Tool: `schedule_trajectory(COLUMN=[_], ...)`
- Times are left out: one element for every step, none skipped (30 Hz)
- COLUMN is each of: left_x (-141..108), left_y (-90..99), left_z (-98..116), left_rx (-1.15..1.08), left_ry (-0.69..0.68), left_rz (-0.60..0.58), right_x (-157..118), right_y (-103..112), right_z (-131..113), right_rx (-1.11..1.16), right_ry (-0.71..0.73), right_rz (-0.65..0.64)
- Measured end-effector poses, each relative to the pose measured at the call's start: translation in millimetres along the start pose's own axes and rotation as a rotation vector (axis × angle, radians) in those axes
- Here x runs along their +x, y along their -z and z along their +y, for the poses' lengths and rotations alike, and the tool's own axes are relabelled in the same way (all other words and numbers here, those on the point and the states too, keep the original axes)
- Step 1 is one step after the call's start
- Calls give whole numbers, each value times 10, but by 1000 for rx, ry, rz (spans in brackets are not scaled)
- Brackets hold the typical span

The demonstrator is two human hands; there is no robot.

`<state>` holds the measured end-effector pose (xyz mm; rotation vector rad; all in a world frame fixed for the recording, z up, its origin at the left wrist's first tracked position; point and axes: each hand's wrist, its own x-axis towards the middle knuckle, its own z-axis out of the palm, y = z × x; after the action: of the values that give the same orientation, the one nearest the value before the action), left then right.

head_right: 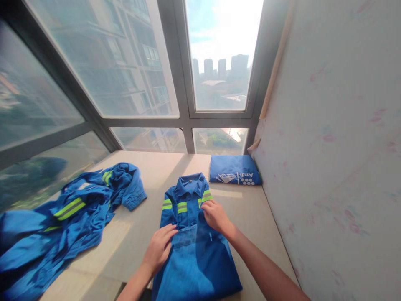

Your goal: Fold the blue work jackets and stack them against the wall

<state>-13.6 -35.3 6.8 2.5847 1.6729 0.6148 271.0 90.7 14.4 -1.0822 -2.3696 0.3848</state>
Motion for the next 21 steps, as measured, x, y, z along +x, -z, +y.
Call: schedule_trajectory(left_x=[89, 154, 190, 198, 181, 147, 103, 59, 19, -11, -31, -40, -42, -39, -34, -28, -23, -19, -17, -16, -15], left_y=[-41, -95, -159, -229, -302, -370, -432, -482, -522, -549, -566, -574, -575, -572, -565, -556, -546, -535, -524, -514, -505], left_z=[82, 154, 209, 245, 260, 260, 248, 231, 213, 199, 191, 188, 189, 194, 202, 210, 219, 227, 234, 241, 247], left_rx=[20, 43, 67, 91, 112, 131, 146, 157, 163, 168, 171, 175, 177, 179, 178, 173, 165, 157, 148, 141, 137], left_ry=[3, 3, 3, 6, 13, 22, 33, 42, 49, 53, 55, 54, 52, 51, 51, 52, 54, 56, 58, 60, 61], left_rz=[1, 0, 0, 4, 10, 18, 26, 36, 45, 53, 60, 64, 66, 67, 65, 63, 57, 50, 42, 33, 24], right_x=[234, 446, 629, 776, 886, 961, 1006, 1028, 1032, 1024, 1008, 989, 968, 949, 933, 921, 913, 911, 912, 916, 922], right_y=[9, 21, 38, 57, 77, 97, 112, 120, 119, 109, 90, 64, 34, 2, -28, -56, -79, -99, -116, -131, -144], right_z=[-19, -7, 37, 113, 217, 339, 468, 592, 702, 790, 853, 893, 912, 916, 911, 903, 895, 891, 891, 896, 904], right_rx=[-54, -107, -156, -195, -223, -241, -250, -253, -254, -252, -248, -244, -238, -233, -228, -223, -220, -217, -216, -215, -212], right_ry=[33, 46, 28, -9, -58, -110, -152, -183, -208, -229, -247, -266, -289, -315, -345, -379, -413, -450, -487, -527, -568], right_rz=[-68, -142, -203, -245, -266, -270, -264, -257, -255, -254, -252, -248, -241, -232, -223, -213, -204, -196, -188, -180, -172])
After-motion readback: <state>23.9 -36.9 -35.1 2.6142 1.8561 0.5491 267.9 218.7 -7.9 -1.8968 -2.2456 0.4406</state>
